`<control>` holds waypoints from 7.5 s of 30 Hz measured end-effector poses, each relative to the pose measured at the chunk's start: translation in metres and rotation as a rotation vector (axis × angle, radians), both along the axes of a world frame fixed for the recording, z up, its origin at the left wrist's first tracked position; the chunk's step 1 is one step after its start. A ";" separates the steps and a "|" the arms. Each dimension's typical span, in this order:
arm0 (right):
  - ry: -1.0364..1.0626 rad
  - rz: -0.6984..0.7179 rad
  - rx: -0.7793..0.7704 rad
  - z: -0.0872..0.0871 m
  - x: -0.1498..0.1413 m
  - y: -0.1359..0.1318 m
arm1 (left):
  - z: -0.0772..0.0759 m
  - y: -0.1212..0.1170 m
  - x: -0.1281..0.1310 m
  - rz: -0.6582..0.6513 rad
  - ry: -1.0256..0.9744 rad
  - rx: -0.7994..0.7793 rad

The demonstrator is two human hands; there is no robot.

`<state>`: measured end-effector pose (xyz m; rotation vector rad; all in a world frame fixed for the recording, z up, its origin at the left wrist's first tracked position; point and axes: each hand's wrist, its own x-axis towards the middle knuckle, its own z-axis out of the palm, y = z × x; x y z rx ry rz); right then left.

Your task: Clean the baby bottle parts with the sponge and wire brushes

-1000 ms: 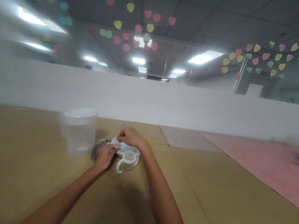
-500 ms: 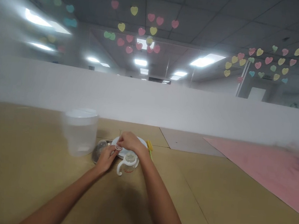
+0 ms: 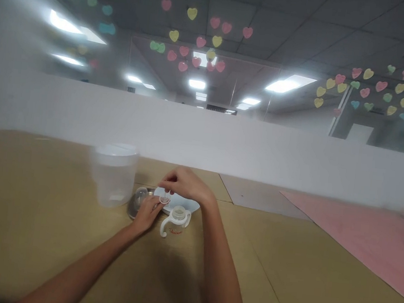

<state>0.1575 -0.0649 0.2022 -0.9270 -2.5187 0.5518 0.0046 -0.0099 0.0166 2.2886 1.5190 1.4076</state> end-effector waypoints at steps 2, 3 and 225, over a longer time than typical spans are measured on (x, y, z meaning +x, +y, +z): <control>-0.031 0.011 -0.019 0.000 0.000 0.000 | 0.000 0.000 0.000 0.000 0.005 0.002; -0.037 0.020 -0.025 -0.001 -0.001 0.001 | 0.000 0.000 0.000 0.000 0.005 0.004; 0.394 0.231 -0.540 -0.041 0.027 0.073 | -0.004 0.006 -0.025 0.350 -0.074 -0.147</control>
